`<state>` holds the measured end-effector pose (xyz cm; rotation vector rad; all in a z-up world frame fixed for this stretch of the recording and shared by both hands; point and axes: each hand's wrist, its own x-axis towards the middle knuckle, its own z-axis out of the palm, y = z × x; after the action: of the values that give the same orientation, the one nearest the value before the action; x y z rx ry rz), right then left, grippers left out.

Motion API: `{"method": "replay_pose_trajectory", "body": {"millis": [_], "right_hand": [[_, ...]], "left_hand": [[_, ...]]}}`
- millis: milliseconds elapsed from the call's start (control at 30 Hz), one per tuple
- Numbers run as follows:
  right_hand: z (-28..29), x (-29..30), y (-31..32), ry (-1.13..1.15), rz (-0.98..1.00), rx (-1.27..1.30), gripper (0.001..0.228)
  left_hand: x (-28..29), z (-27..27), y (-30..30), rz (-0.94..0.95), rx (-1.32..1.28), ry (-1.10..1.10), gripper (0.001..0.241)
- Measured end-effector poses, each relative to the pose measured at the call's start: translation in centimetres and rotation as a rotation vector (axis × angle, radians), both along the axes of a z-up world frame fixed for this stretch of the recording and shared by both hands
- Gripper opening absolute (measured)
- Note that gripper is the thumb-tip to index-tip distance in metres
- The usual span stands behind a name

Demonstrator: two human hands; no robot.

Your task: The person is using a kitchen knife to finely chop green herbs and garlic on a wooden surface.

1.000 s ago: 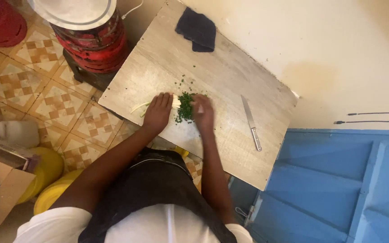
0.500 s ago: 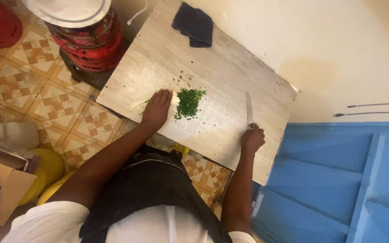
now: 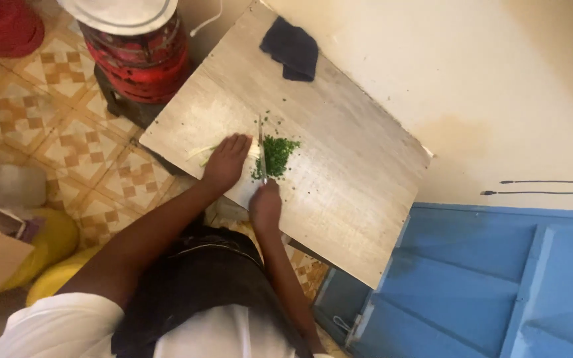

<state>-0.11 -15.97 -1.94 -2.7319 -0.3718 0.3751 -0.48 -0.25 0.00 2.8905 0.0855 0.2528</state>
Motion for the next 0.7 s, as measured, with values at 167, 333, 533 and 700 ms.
{"method": "replay_pose_trajectory", "body": {"millis": [167,333,533,700], "right_hand": [[5.5,-0.8,2.0,0.191,0.0,0.048,0.04],[2.4,0.9,2.4,0.244,0.004,0.021,0.048],[4.5,1.7,3.1,0.224,0.059,-0.016,0.044],[2.1,3.1,3.9,0.174,0.065,-0.072,0.039]], "left_hand": [[-0.1,-0.9,-0.5,-0.001,-0.016,0.01,0.04],[0.4,-0.4,-0.6,0.03,-0.074,0.037,0.038],[0.7,-0.9,-0.7,0.011,-0.01,0.001,0.039],[0.5,-0.6,-0.8,0.04,-0.007,-0.002,0.037]]}}
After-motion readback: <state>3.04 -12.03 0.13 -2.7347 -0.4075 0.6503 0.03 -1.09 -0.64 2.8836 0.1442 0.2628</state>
